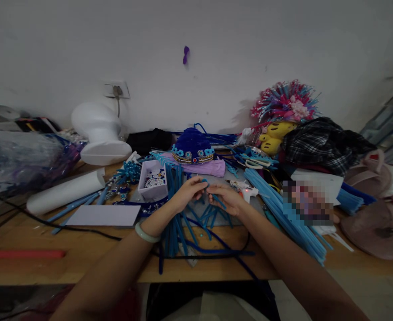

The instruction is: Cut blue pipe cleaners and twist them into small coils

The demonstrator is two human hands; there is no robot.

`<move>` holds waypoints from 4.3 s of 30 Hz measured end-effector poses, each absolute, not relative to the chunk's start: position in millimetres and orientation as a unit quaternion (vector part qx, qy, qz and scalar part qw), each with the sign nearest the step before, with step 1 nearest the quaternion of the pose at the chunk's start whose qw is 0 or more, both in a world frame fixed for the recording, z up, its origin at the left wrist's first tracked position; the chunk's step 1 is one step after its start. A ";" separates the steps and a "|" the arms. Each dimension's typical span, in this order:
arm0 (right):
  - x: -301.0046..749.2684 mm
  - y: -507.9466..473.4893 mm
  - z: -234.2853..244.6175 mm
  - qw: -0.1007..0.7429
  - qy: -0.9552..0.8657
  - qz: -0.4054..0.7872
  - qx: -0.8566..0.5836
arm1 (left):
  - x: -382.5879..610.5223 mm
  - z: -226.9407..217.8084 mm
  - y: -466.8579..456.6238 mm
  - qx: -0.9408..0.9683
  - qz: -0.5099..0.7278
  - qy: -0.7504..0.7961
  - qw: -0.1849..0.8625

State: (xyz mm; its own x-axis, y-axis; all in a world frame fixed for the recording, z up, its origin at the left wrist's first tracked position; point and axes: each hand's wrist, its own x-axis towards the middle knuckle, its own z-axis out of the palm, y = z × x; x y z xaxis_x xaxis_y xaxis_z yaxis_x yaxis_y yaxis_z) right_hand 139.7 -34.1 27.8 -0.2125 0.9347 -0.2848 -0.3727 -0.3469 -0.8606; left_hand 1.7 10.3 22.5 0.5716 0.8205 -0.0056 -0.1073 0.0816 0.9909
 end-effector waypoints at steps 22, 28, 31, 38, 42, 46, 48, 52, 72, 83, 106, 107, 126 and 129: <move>146.9 -30.0 30.3 0.460 -0.422 0.592 -0.510 | -4.5 37.5 8.4 0.684 0.270 0.340 0.586; 144.4 -31.2 30.4 0.454 -0.516 0.510 -0.517 | -7.1 36.3 9.8 0.752 0.248 0.308 0.527; 143.3 -30.9 26.8 0.467 -0.579 0.432 -0.510 | -8.3 34.3 11.8 0.777 0.231 0.306 0.498; 141.5 -38.6 25.8 0.367 -0.792 0.157 -0.463 | -6.5 31.8 11.4 0.728 0.215 0.364 0.540; 140.7 -41.1 26.5 0.327 -0.847 0.098 -0.407 | -5.1 31.2 10.1 0.675 0.233 0.358 0.601; 138.0 -38.4 28.1 0.464 -0.670 0.312 -0.489 | -7.7 32.5 11.0 0.710 0.258 0.318 0.573; 138.0 -37.1 31.0 0.464 -0.529 0.524 -0.480 | -9.4 33.7 10.8 0.751 0.259 0.289 0.534; 142.2 -36.0 37.6 0.392 -0.354 0.741 -0.414 | -10.8 35.6 8.2 0.798 0.264 0.277 0.466; 143.0 -38.2 30.2 0.401 -0.702 0.312 -0.500 | -5.3 33.6 8.1 0.772 0.243 0.333 0.485; 144.6 -32.8 27.9 0.393 -0.651 0.418 -0.497 | -7.5 30.8 12.6 0.678 0.258 0.302 0.619; 145.3 -27.8 20.5 0.393 -0.617 0.463 -0.500 | -6.9 25.9 16.2 0.667 0.283 0.370 0.582; 144.0 -28.6 20.4 0.400 -0.611 0.467 -0.499 | -7.6 26.0 17.0 0.675 0.283 0.374 0.570; 125.3 -55.6 33.3 0.487 -0.768 0.166 -0.382 | -5.8 24.7 11.5 0.344 0.220 0.278 0.870; 124.6 -56.2 34.8 0.483 -0.784 0.127 -0.368 | -2.6 22.7 9.6 0.326 0.207 0.258 0.886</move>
